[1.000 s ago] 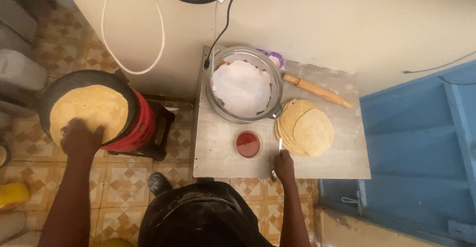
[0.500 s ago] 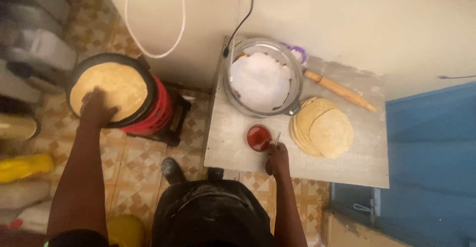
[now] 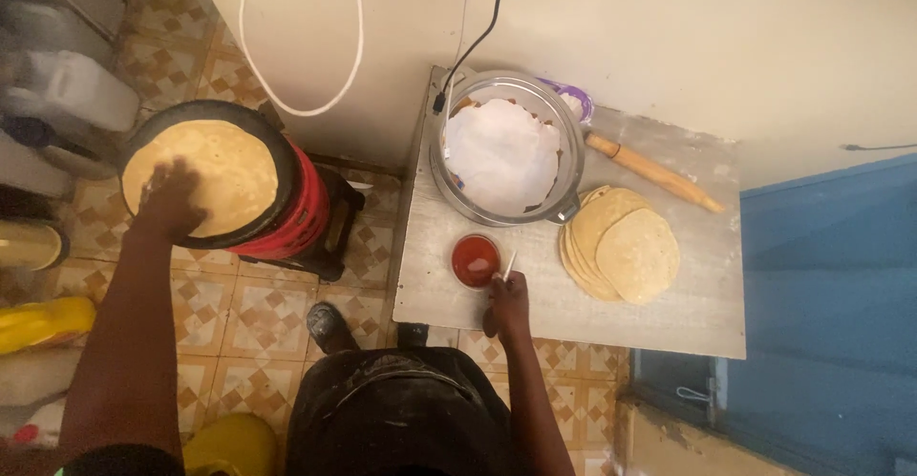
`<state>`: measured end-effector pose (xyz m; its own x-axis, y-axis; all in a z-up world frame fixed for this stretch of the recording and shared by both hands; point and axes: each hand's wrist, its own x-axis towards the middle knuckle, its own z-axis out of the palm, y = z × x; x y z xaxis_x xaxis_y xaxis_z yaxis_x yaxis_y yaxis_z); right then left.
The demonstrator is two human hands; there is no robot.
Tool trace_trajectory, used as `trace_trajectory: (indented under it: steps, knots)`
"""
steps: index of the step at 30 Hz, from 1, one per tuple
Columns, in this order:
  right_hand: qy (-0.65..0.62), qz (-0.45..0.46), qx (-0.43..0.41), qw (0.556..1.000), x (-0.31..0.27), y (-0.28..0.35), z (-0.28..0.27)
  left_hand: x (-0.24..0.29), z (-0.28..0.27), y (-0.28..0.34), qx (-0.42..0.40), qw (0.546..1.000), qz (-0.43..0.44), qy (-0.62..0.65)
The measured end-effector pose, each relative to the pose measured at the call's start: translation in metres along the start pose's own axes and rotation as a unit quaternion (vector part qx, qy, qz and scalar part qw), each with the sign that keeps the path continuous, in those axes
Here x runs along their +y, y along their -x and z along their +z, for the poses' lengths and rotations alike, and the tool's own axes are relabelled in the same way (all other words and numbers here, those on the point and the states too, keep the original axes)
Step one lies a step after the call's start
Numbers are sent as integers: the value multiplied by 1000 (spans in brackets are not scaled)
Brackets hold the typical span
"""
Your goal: Cooking flatbread on a portable griddle, flipping it by hand, applying oil with a spoon, and stacking the finished bread.
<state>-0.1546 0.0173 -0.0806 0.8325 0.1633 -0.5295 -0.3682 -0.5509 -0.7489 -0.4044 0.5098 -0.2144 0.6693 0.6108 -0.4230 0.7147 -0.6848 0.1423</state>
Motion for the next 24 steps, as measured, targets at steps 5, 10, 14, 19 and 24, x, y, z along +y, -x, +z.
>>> trace_trajectory:
  steps: [5, 10, 14, 19, 24]
  knots:
    - [7, 38, 0, 999, 9, -5, 7, 85, 48, 30, 322, 940, 16, 114]
    - [537, -124, -102, 828, 40, -20, 2, 261, 80, 86, 244, 839, 171, 454]
    - [639, -165, -1, 752, 46, -21, 1, 350, 83, 107, 26, 866, 47, 497]
    - [4, -151, 194, 969, 13, -5, -9, 379, -20, 152, -65, 918, 73, 383]
    - [-20, -218, 183, 959, -38, 30, -9, 385, -7, 149, -59, 936, 53, 342]
